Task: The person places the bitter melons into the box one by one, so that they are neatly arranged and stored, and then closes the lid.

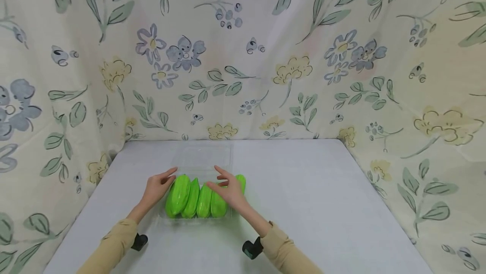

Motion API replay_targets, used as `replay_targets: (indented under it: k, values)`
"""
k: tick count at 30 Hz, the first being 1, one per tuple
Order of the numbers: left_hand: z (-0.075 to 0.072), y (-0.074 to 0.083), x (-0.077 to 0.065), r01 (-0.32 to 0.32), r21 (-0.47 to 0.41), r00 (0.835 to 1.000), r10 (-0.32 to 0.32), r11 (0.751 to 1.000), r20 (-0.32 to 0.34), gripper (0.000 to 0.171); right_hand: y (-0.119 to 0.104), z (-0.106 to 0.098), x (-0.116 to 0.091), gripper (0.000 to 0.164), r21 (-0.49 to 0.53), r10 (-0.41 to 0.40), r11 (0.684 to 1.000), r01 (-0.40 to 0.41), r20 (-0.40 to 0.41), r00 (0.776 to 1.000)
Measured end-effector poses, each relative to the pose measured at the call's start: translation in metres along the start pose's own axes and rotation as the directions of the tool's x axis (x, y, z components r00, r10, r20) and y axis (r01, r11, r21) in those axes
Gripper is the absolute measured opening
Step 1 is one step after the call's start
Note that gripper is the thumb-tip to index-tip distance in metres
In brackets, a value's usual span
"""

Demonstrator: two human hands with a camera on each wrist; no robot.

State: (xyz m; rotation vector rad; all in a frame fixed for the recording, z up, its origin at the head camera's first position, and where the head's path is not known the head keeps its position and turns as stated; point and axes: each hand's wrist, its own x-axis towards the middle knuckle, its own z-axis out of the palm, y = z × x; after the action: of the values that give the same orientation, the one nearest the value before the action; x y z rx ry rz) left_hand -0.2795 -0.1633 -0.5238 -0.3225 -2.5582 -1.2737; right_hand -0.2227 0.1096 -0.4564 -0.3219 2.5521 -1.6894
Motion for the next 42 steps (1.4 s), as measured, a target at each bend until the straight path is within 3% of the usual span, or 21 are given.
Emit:
replay_targets:
  k: [12, 33, 42]
  values:
    - [0.002, -0.003, 0.001, 0.009, 0.018, 1.0, -0.009, 1.0, 0.003, 0.033, 0.01, -0.028, -0.001, 0.055, -0.074, 0.04, 0.996, -0.048, -0.105, 0.994]
    - [0.0, 0.001, 0.0, 0.035, 0.001, 0.999, -0.035, 0.999, 0.012, 0.033, 0.029, -0.067, -0.004, 0.056, -0.141, 0.119, 0.98, -0.14, -0.149, 0.982]
    - [0.0, 0.001, 0.0, 0.032, 0.002, 0.999, -0.032, 0.999, 0.009, 0.033, 0.039, -0.072, -0.001, 0.057, -0.156, 0.132, 0.975, -0.156, -0.155, 0.979]
